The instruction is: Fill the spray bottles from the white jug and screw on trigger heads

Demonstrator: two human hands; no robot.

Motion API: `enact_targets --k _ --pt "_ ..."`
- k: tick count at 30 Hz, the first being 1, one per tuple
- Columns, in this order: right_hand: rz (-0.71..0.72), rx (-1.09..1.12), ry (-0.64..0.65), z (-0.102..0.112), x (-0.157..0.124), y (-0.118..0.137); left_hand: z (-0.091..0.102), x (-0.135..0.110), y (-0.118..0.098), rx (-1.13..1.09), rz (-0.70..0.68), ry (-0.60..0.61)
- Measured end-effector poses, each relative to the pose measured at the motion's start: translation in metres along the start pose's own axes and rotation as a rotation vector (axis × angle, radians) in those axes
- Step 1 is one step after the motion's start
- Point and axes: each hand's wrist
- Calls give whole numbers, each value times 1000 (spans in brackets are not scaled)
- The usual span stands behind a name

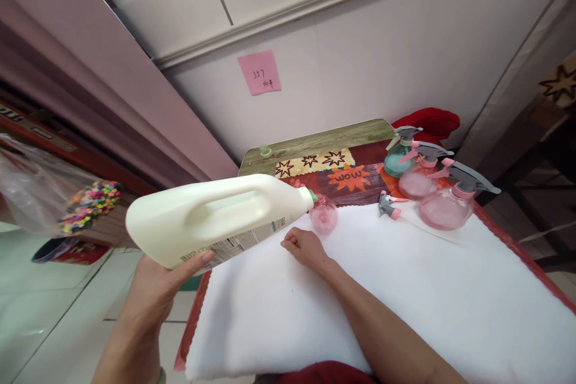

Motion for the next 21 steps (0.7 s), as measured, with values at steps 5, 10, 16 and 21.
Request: enact_targets --k 5,10,16,21 --pt "-1 -1 0 0 0 0 1 1 3 -67 73 28" --pt "-4 0 0 1 -1 1 2 2 3 -57 70 28" --pt "-7 -1 2 1 -1 2 0 1 -1 -57 59 26" --pt "-1 0 -3 0 -1 1 -1 1 -1 -76 69 29"
Point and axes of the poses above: each hand's wrist, its own x-axis towards the middle knuckle, its own z-axis out of the back of the hand, y = z × x, and after that the axes turned 15 degrees about -y, right-handed
